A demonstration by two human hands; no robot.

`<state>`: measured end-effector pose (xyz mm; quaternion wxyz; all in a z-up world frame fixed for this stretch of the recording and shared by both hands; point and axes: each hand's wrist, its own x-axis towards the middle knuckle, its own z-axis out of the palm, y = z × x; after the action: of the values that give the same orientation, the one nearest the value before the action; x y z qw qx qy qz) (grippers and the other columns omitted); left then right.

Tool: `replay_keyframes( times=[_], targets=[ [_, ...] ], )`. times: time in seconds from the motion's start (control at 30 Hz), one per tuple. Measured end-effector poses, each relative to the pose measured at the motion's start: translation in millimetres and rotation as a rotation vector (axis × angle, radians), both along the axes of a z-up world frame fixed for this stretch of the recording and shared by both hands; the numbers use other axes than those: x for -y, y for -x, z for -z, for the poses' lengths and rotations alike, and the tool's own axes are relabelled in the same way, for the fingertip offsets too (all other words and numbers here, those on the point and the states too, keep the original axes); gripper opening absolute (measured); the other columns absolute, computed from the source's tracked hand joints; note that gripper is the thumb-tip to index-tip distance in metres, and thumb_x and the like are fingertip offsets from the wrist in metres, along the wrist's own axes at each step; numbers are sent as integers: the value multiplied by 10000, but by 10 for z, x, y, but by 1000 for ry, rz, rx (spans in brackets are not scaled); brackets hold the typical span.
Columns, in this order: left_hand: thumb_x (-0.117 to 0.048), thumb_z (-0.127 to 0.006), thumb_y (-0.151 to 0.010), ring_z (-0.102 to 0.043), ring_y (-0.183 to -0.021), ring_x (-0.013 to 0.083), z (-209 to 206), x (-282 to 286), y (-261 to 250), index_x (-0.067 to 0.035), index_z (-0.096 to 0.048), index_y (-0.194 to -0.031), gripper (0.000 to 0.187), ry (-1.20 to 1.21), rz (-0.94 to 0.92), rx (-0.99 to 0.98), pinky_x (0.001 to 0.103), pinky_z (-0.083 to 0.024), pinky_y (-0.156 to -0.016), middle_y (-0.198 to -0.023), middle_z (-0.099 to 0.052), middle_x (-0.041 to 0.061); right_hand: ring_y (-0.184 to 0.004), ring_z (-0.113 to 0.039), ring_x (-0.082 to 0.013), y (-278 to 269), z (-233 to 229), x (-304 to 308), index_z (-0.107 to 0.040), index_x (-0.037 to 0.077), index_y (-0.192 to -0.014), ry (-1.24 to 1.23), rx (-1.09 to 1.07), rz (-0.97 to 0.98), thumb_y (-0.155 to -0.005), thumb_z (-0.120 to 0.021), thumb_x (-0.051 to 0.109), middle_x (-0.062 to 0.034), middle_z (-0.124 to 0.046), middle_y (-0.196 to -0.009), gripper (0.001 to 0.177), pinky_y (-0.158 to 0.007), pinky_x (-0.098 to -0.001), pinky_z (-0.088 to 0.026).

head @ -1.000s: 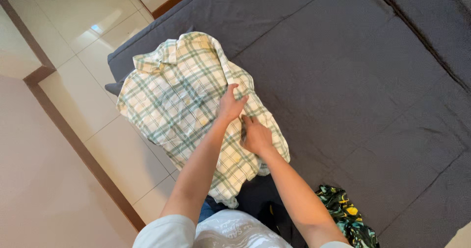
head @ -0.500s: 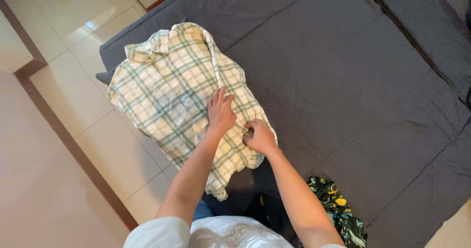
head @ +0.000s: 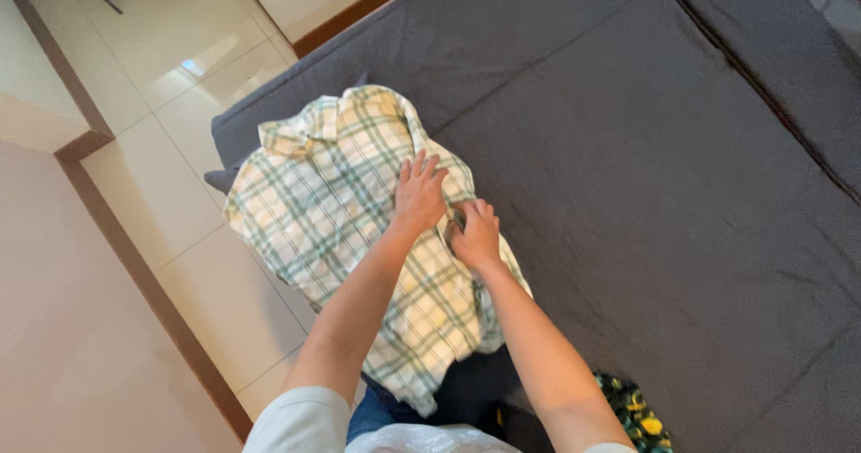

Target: The person folds a dark sweater and a plaid shirt on a bed, then places the folded sweater into a wardrobe.

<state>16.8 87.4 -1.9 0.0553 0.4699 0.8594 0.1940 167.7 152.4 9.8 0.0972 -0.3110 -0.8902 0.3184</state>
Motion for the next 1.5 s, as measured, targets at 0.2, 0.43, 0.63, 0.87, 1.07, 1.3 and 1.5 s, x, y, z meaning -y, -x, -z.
replay_keyframes(
  times=[0.2,0.43,0.63,0.87,1.07,1.3,1.5],
  targets=[
    [-193,-632,-855,-199,-1560,337,27,-306,616,-139,-618,-1377,525,161,123,-151,569,-119,-1250,-1570,-437,74,-1327,-473,-336,659,198,-231,-609,99,-1354,-87,-62,-2,-909,-660,167,-116,-555,-1422,454,-1090,-491,-336],
    [-445,-482,-976,-107,-1508,360,60,-135,1431,-181,-412,-1497,588,461,-97,-105,613,17,-1224,-1604,-291,100,-1435,-302,-390,756,489,-93,-471,88,-1521,-143,50,-100,-1033,-605,293,-178,-385,-1571,546,-1129,-557,-190],
    [-393,-515,-986,-133,-1561,360,103,-213,1463,-109,-428,-1558,644,329,-132,-156,592,19,-1230,-1661,-292,172,-1453,-339,-319,893,555,-318,-466,119,-1512,50,125,104,-979,-593,370,-140,-405,-1568,602,-1205,-503,-213],
    [-235,-519,-906,-191,-1546,349,178,-631,1332,-162,-583,-1428,530,498,172,-202,602,24,-1227,-1547,-443,135,-1283,-579,-363,1014,856,-796,-480,42,-1492,445,138,357,-920,-683,332,-244,-583,-1395,673,-1069,-433,-440],
    [-210,-536,-934,-425,-1395,331,396,-657,1408,-167,-692,-1305,405,475,227,-152,619,-29,-1239,-1331,-626,118,-1098,-706,-303,1044,716,-831,-574,-9,-1382,591,65,391,-822,-793,200,-227,-697,-1241,636,-946,-384,-531],
    [-154,-690,-796,-527,-1243,303,266,-562,1419,-117,-749,-1074,286,167,211,-267,558,-258,-1188,-1150,-660,100,-938,-737,-235,1003,430,-719,-715,23,-1087,444,-107,409,-770,-819,124,-150,-777,-1037,349,-839,-365,-559],
    [-89,-709,-695,-542,-1224,316,69,-375,1472,-91,-693,-1021,326,-28,279,-283,543,-302,-1139,-1082,-669,99,-853,-688,-211,909,251,-546,-711,34,-1055,309,-173,434,-811,-799,92,-83,-744,-958,266,-780,-352,-542]
  ],
)
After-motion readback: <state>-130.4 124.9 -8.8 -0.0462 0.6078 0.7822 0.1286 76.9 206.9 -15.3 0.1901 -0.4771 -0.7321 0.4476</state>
